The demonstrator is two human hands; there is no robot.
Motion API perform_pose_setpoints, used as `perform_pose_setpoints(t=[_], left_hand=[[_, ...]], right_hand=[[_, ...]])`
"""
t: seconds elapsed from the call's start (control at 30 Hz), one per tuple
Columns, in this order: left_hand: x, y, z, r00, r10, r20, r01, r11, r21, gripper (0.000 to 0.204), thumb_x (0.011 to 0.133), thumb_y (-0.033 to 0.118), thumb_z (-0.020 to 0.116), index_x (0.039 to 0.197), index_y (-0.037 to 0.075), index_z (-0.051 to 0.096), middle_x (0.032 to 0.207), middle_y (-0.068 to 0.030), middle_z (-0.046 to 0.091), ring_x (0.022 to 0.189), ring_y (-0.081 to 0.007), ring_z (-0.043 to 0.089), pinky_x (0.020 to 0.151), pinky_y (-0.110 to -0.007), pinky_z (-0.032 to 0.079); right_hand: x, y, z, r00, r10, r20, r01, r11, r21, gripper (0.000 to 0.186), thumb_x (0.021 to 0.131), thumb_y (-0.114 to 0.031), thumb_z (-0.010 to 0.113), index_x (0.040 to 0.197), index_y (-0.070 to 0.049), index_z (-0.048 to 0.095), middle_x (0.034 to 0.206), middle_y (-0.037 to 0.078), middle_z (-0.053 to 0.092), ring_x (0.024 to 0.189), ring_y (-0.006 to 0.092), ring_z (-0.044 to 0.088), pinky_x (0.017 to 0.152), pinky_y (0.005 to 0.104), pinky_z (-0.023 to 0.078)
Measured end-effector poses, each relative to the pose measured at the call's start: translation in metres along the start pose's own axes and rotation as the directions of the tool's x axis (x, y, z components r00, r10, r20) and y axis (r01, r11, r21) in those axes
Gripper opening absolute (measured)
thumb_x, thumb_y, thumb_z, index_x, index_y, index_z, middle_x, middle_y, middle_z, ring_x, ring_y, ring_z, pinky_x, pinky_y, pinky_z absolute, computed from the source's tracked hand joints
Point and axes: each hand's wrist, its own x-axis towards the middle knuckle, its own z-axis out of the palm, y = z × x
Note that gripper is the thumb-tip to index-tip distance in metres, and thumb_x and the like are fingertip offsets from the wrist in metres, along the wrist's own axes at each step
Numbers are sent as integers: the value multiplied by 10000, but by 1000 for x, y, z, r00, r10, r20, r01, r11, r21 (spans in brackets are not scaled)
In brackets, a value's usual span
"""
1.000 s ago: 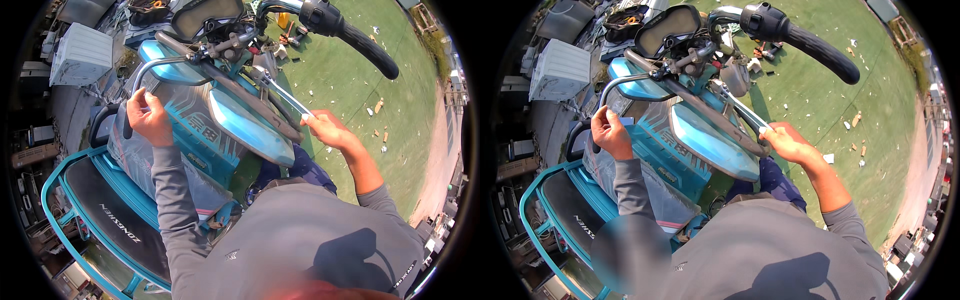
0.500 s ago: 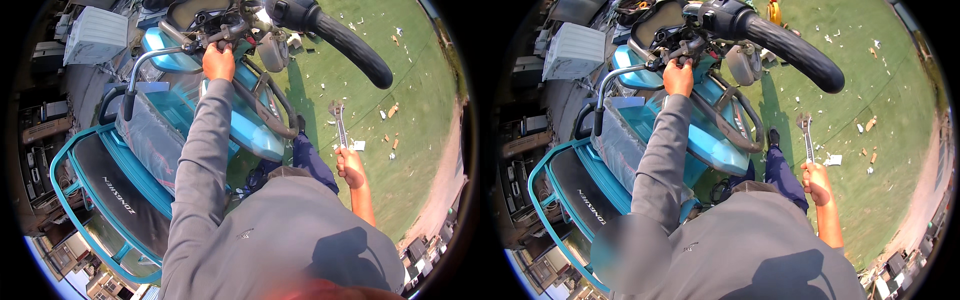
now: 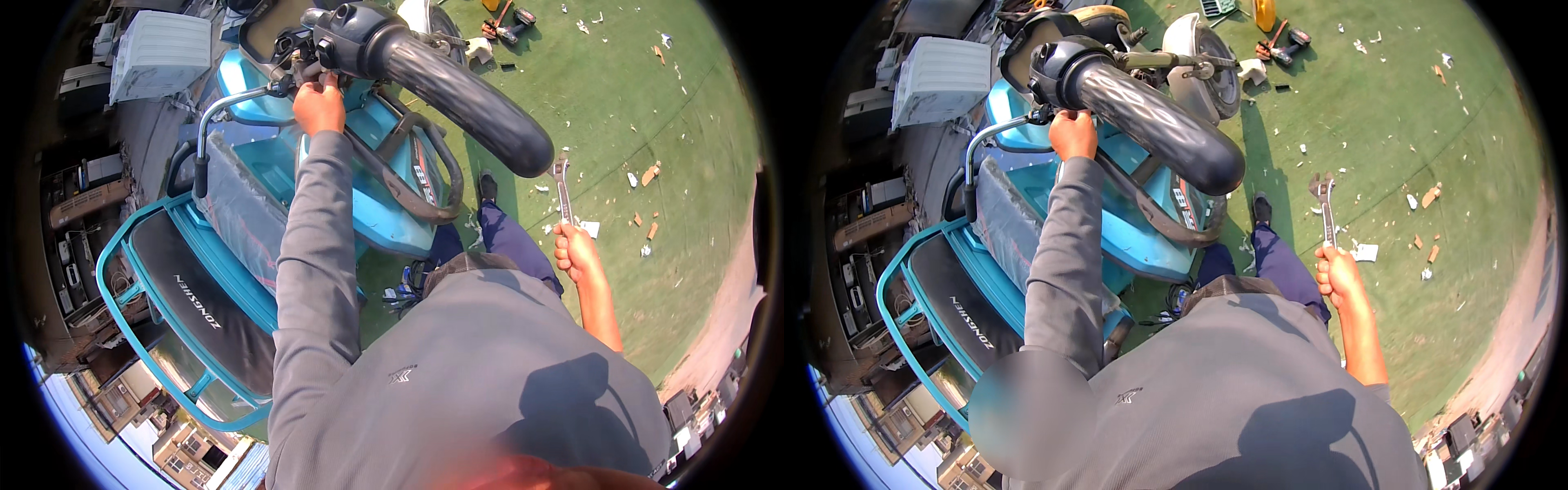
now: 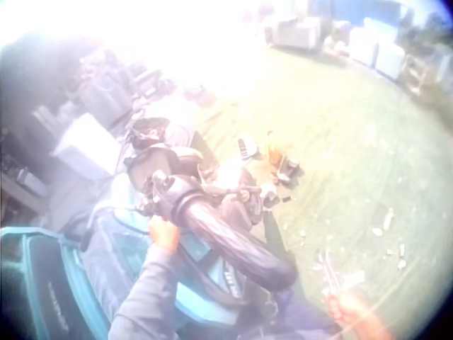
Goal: The person uses a wrench to loosen and tighten bolts on the handlebar stem of a light blue scooter. They then use a pipe wrench to further adjust the handlebar assembly. The person repeatedly checks the handlebar alignment and tightens the bolts.
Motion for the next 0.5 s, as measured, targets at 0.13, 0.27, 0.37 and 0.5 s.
perform_pose_setpoints(t=[0.13, 0.27, 0.37, 0.5], left_hand=[[4, -20, 9, 997, 70, -25, -74, 974, -215, 335, 813, 312, 751, 961, 14, 714, 842, -139, 730, 772, -308, 692, 771, -391, 528], [3, -17, 5, 995, 93, -44, -94, 995, -23, 317, 824, 246, 746, 1018, -2, 708, 871, -134, 734, 765, -245, 698, 749, -355, 529], [-8, -2, 1, 989, 109, -104, -106, 994, 38, 302, 838, 235, 740, 1013, -10, 712, 859, -132, 732, 759, -233, 697, 732, -346, 528], [-1, -13, 3, 995, 65, -70, -83, 953, -290, 367, 832, 371, 746, 917, 14, 730, 824, -152, 729, 766, -316, 696, 740, -402, 531]], right_hand=[[9, -13, -3, 1000, 14, 12, -14, 1000, -23, 248, 1042, -300, 420, 984, -68, 486, 601, -72, 310, 453, 47, 248, 391, 238, 195], [15, -23, -9, 1000, 12, 16, -11, 1000, -25, 213, 1029, -278, 440, 997, -73, 484, 599, -81, 304, 448, 38, 260, 372, 223, 182], [16, -27, -11, 1000, -4, -5, 4, 999, -43, 253, 1040, -298, 423, 981, -60, 488, 597, -77, 308, 445, 46, 254, 384, 239, 190], [17, -32, -12, 1000, 8, 9, -8, 998, -62, 235, 1035, -288, 426, 985, -65, 484, 595, -74, 311, 441, 47, 255, 379, 243, 191]])
